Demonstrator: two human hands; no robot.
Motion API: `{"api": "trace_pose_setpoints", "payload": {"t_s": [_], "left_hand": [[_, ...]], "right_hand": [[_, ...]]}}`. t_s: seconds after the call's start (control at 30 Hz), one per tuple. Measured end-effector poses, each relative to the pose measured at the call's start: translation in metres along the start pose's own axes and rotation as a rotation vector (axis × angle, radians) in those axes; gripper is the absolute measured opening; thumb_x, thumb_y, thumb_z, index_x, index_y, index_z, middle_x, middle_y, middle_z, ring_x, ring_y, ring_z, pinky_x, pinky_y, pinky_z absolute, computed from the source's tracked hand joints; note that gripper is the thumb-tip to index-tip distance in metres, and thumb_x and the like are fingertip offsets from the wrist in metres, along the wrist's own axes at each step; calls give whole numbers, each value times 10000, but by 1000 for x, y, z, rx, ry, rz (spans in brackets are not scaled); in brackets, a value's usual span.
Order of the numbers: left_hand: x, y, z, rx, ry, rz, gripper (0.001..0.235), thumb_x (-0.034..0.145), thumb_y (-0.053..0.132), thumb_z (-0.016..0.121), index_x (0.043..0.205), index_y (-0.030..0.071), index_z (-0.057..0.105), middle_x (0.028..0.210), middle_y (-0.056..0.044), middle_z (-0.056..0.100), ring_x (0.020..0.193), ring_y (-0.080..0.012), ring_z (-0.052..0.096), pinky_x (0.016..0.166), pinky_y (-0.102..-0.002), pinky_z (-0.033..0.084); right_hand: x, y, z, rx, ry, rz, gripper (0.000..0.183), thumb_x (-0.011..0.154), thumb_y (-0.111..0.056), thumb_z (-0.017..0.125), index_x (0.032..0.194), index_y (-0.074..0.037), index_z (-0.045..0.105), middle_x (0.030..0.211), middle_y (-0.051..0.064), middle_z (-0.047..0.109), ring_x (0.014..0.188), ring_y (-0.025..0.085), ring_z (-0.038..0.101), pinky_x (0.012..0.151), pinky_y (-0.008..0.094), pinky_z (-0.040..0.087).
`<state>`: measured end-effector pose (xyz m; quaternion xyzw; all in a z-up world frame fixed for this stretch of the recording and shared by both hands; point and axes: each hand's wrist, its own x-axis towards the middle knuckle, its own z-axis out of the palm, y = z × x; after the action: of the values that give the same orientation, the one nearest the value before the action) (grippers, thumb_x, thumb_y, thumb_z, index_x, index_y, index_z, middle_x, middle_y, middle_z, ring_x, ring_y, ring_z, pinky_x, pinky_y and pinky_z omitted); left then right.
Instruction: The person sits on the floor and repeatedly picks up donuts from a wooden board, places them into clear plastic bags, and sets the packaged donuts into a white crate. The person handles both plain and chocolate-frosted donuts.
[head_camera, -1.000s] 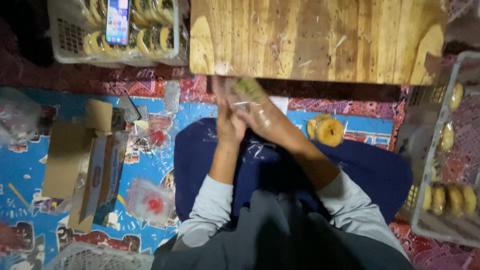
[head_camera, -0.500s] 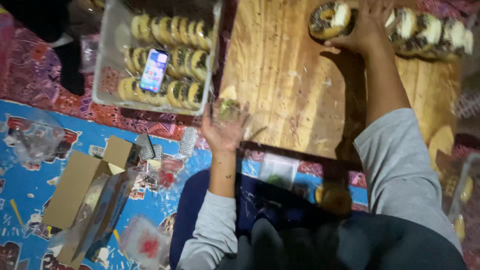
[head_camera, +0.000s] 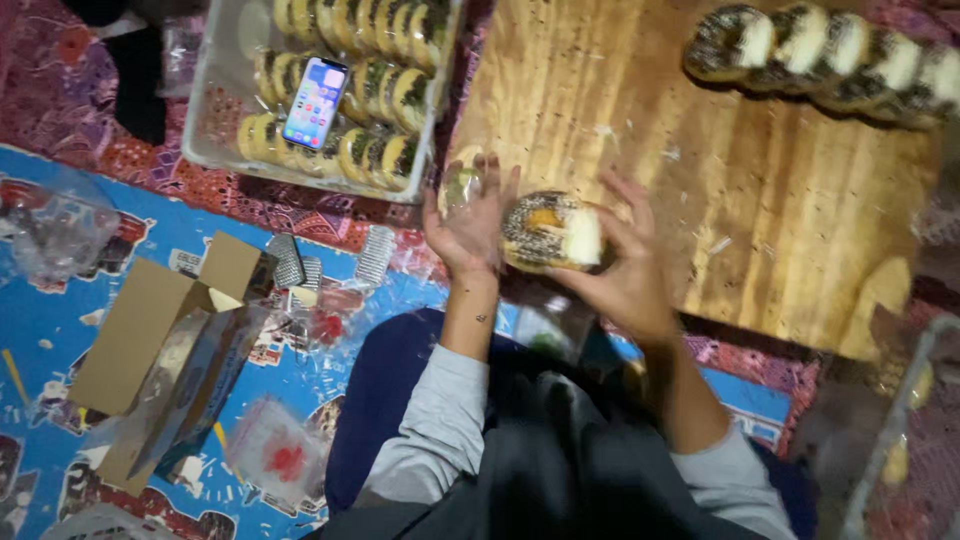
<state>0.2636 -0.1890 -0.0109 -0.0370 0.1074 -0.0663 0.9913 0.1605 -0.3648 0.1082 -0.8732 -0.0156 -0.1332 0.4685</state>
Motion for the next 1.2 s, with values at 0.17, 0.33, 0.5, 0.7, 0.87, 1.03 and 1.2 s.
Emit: {"api": "trace_pose_setpoints", "payload": {"t_s": [0.17,0.33,0.5,0.7,0.87,1.03,1.2], "left_hand": [[-48,-45,16,148,-147,4,674,977,493,529,1498,71,455,1411,-250,555,1262,-427,559,1112,-565,405],[-133,-64,27,1046,-156,441,791,941,242,715,1572,79,268,1429,-107,476,1135,-287,493,1074,-437,428],[-182,-29,32,1993,-358,963,500,864,63,781,1288,76,515,1172,-122,569,1072,-339,562,1003,-431,436],[-202,32,48,2009,-870,968,305,801,142,815,1069,44,705,1138,-105,679,1180,-325,609,1074,-544,411],[-236,105,30,2017,-770,951,126,975,68,730,1100,60,744,1163,-99,743,1187,-323,707,1130,-474,506],[-280,144,-21,1516,-8,589,149,1107,90,594,1105,-31,681,1085,-146,751,1037,-215,714,968,-330,568],[-278,160,-55,1381,138,545,188,1078,93,580,1157,-60,656,1059,-104,735,985,-131,691,899,-274,556]], "right_hand": [[-13,-26,42,-223,199,-70,825,690,-343,958,1387,-33,643,1513,281,444,1418,458,419,1174,528,358],[-28,-35,43,-171,303,110,839,712,-390,953,1403,-67,603,1410,210,572,1312,394,549,1107,488,446],[-47,-41,47,-417,289,-102,818,675,-234,942,1402,-68,606,1280,164,671,1242,363,613,1104,539,430],[-77,-40,74,-63,43,193,776,810,-111,813,1521,-61,506,1153,193,685,1041,352,666,939,408,550],[-101,-58,97,351,-382,-76,623,845,-122,790,1391,20,526,1182,252,631,1051,389,636,844,406,547],[-139,-109,123,-272,-363,34,373,862,-392,812,1018,-56,768,771,168,744,715,332,739,621,423,561],[-145,-125,149,-214,-363,-294,133,928,-236,784,979,-113,793,803,109,734,743,284,717,654,397,561]]}}
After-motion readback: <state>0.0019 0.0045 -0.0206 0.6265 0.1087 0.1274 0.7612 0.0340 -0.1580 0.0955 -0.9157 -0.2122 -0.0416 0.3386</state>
